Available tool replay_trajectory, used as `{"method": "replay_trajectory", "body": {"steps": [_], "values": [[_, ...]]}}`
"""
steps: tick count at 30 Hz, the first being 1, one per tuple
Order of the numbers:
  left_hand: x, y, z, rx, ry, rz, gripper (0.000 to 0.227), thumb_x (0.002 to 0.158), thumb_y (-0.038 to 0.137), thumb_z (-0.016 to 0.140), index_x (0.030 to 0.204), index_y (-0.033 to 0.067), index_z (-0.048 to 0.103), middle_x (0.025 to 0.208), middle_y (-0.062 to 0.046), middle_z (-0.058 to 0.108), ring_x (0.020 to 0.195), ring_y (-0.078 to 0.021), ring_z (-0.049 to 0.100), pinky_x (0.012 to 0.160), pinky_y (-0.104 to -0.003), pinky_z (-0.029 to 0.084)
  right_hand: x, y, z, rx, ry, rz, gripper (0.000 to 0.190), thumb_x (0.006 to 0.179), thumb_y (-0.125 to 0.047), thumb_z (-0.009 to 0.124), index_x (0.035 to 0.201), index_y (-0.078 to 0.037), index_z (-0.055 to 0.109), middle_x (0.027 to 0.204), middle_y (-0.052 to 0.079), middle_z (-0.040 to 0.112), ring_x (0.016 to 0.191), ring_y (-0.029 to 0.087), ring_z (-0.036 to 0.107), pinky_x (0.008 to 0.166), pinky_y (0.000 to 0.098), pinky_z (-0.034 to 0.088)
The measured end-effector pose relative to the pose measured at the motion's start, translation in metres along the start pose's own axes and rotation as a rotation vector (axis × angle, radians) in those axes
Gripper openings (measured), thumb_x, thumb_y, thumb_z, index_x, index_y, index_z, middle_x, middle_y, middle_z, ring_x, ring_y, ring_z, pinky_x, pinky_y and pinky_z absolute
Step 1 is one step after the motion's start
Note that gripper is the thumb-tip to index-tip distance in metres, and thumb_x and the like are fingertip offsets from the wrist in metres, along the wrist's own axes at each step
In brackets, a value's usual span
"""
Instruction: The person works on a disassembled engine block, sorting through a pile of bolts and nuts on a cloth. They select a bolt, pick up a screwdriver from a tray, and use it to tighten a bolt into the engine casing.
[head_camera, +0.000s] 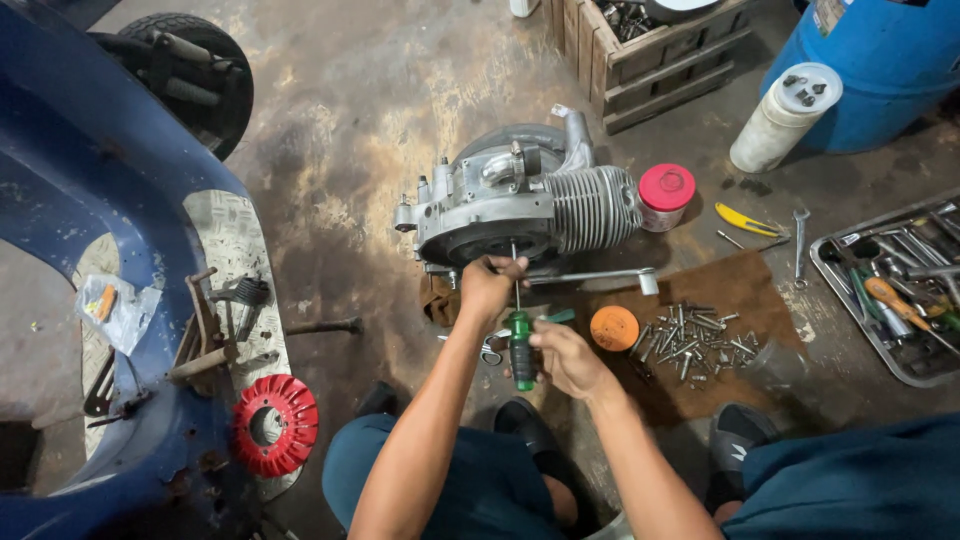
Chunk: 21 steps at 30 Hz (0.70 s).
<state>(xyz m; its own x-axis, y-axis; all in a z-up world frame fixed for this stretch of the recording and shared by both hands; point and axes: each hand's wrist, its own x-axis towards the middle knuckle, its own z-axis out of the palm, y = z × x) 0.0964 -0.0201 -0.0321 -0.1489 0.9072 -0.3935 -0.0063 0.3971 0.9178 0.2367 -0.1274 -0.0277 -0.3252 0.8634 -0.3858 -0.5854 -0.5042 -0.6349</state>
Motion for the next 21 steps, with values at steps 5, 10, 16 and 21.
{"method": "replay_trajectory", "body": {"steps": [5, 10, 16, 21], "values": [[0.003, 0.002, 0.009, -0.082, -0.035, -0.021, 0.042, 0.094, 0.018, 0.073, 0.118, -0.013, 0.061, 0.093, -0.023, 0.073, 0.079, -0.0296, 0.076, 0.066, -0.041, 0.065, -0.017, -0.016, 0.021, -0.182, 0.03, -0.049, 0.029, 0.082, -0.012, 0.081, 0.107, -0.008, 0.066, 0.079, 0.009, 0.064, 0.051, 0.015, 0.06, 0.028, 0.024, 0.046], [0.0, 0.022, 0.012, 0.074, 0.036, 0.016, 0.053, 0.095, 0.028, 0.071, 0.129, -0.0116, 0.061, 0.115, -0.033, 0.068, 0.107, -0.0406, 0.071, 0.084, -0.05, 0.061, -0.012, -0.006, 0.02, -0.254, 0.081, -0.045, 0.037, 0.083, -0.012, 0.084, 0.114, -0.009, 0.065, 0.085, 0.006, 0.062, 0.054, 0.012, 0.056, 0.029, 0.0208, 0.045], [0.001, 0.036, 0.013, -0.274, -0.036, -0.065, 0.047, 0.104, 0.01, 0.05, 0.134, -0.0237, 0.041, 0.116, -0.035, 0.068, 0.102, -0.0343, 0.074, 0.084, -0.044, 0.062, -0.007, 0.0, 0.009, -0.356, 0.057, -0.019, 0.027, 0.082, -0.007, 0.082, 0.107, -0.008, 0.073, 0.081, -0.002, 0.064, 0.062, 0.007, 0.058, 0.043, 0.0176, 0.043], [0.001, 0.037, 0.014, -0.319, -0.046, -0.1, 0.066, 0.103, 0.012, 0.053, 0.145, -0.0254, 0.018, 0.121, -0.039, 0.059, 0.107, -0.0417, 0.071, 0.088, -0.049, 0.06, -0.016, -0.01, 0.017, -0.313, 0.026, -0.067, 0.037, 0.083, -0.005, 0.082, 0.116, -0.005, 0.063, 0.081, 0.009, 0.061, 0.052, 0.013, 0.059, 0.027, 0.0192, 0.043]]}}
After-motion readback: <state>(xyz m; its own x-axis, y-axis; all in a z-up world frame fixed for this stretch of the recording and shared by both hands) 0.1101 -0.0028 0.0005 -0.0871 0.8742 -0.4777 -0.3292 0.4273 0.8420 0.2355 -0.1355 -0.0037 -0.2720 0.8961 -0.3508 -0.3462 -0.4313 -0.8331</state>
